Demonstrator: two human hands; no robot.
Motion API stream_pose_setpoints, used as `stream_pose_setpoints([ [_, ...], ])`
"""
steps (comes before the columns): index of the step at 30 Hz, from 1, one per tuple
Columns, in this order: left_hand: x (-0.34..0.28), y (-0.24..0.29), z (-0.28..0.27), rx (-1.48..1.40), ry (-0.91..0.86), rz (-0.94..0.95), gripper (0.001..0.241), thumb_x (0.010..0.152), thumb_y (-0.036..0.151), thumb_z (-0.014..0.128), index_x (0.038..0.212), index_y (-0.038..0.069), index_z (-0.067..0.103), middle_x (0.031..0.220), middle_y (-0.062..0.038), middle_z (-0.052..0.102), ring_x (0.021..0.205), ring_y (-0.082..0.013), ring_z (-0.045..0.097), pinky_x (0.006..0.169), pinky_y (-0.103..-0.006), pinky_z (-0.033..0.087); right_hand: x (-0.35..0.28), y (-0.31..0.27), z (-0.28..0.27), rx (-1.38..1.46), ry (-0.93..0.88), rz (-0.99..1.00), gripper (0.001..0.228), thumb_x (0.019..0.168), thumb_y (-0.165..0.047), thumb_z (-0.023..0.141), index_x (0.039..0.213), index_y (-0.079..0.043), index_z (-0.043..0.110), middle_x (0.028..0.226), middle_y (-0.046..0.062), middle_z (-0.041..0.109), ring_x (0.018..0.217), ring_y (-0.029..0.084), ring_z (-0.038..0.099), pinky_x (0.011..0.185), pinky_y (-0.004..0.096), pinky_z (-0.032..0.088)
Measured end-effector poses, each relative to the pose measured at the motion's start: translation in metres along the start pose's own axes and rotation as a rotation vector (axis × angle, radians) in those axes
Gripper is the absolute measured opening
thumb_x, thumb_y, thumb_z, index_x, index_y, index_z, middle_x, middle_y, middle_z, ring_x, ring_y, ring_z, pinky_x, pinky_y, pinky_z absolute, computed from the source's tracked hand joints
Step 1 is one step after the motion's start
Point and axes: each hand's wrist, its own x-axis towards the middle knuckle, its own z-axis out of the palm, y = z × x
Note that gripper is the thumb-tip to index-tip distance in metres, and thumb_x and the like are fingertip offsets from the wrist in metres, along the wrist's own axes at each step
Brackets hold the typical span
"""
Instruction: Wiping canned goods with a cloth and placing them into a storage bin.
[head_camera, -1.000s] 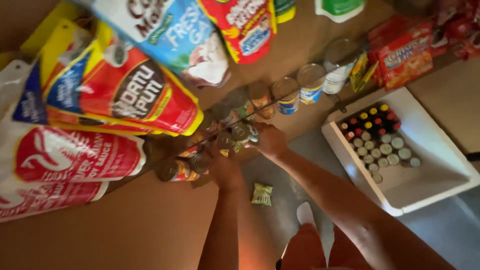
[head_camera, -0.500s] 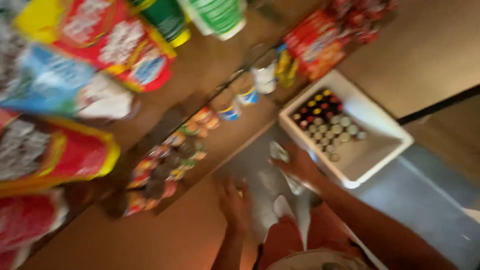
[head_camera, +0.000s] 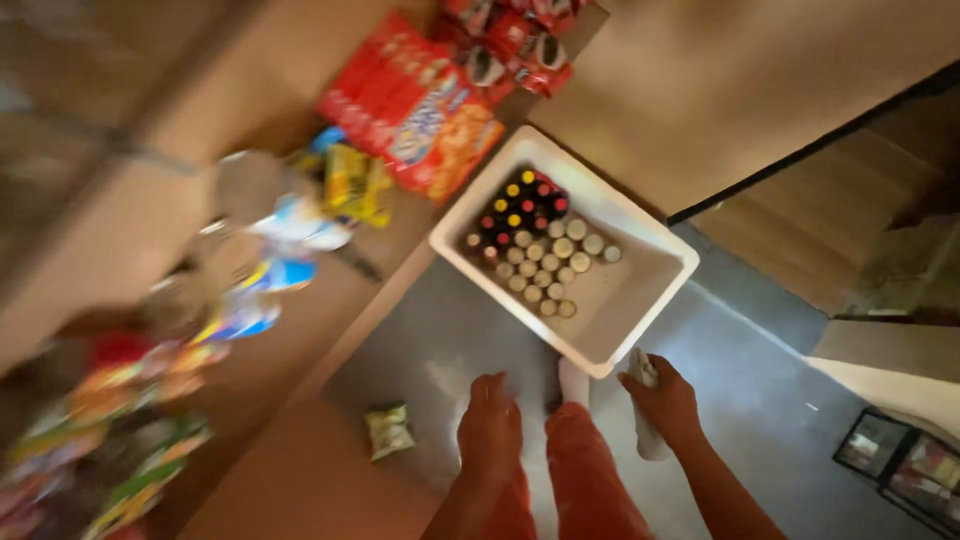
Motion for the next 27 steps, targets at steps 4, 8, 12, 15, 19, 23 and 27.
stream_pose_setpoints([
  [4, 0.057, -0.004, 0.081, -0.096, -0.043, 0.048, 0.043, 0.089, 0.014, 0.066, 0.129, 0.004, 0.056, 0.131, -0.021, 0.056, 0.114, -0.0411, 0.06, 0.091, -0.0466, 0.052, 0.128, 0.062, 0.039, -0.052, 0.001, -0.041, 0.061, 0.081, -0.043, 0.077, 0.131, -0.009, 0.066, 0.118, 0.017, 0.074, 0.107, 0.035, 0.071, 0.094, 0.043, 0.055],
  [8, 0.093, -0.005, 0.153, -0.223, -0.066, -0.017, 0.036, 0.092, 0.013, 0.066, 0.126, 0.005, 0.058, 0.128, -0.02, 0.058, 0.115, -0.0414, 0.06, 0.097, -0.0472, 0.05, 0.253, 0.099, 0.09, -0.226, 0.098, -0.249, 0.055, 0.084, -0.038, 0.077, 0.126, -0.004, 0.065, 0.118, 0.02, 0.071, 0.11, 0.039, 0.066, 0.093, 0.048, 0.054],
  [12, 0.126, -0.023, 0.225, -0.379, -0.04, -0.057, 0.035, 0.092, 0.008, 0.064, 0.127, 0.005, 0.059, 0.129, -0.02, 0.057, 0.111, -0.0395, 0.062, 0.093, -0.0469, 0.052, 0.391, 0.108, 0.153, -0.395, 0.02, -0.325, 0.07, 0.079, -0.032, 0.082, 0.136, -0.003, 0.055, 0.124, 0.022, 0.065, 0.116, 0.041, 0.06, 0.095, 0.052, 0.051],
  [15, 0.15, -0.027, 0.241, -0.473, -0.174, -0.244, 0.036, 0.092, 0.01, 0.063, 0.128, 0.008, 0.058, 0.129, -0.013, 0.059, 0.1, -0.0272, 0.07, 0.085, -0.0386, 0.058, 0.447, 0.098, 0.193, -0.524, -0.071, -0.139, 0.069, 0.082, -0.03, 0.081, 0.142, -0.016, 0.051, 0.129, 0.022, 0.058, 0.114, 0.044, 0.061, 0.088, 0.056, 0.053],
  [19, 0.148, -0.066, 0.281, -0.505, -0.155, -0.234, 0.036, 0.094, 0.006, 0.063, 0.129, 0.006, 0.059, 0.127, -0.014, 0.061, 0.098, -0.0258, 0.069, 0.086, -0.0364, 0.059, 0.494, 0.133, 0.248, -0.548, -0.11, -0.136, 0.066, 0.081, -0.03, 0.083, 0.137, -0.016, 0.052, 0.129, 0.023, 0.056, 0.111, 0.046, 0.061, 0.082, 0.058, 0.055],
  [23, 0.145, -0.08, 0.284, -0.505, -0.165, -0.259, 0.035, 0.093, 0.007, 0.064, 0.128, 0.008, 0.061, 0.128, -0.013, 0.063, 0.102, -0.0259, 0.071, 0.086, -0.0365, 0.059, 0.499, 0.153, 0.261, -0.5, 0.016, -0.211, 0.051, 0.088, -0.028, 0.08, 0.131, -0.013, 0.059, 0.123, 0.028, 0.058, 0.105, 0.047, 0.064, 0.083, 0.057, 0.056],
  [27, 0.135, -0.06, 0.25, -0.403, -0.161, -0.241, 0.039, 0.097, 0.014, 0.069, 0.134, 0.01, 0.057, 0.133, -0.013, 0.06, 0.111, -0.0302, 0.066, 0.093, -0.0426, 0.054, 0.432, 0.103, 0.207, -0.462, -0.011, -0.279, 0.062, 0.079, -0.035, 0.083, 0.129, -0.005, 0.06, 0.109, 0.03, 0.063, 0.096, 0.045, 0.065, 0.08, 0.054, 0.056],
])
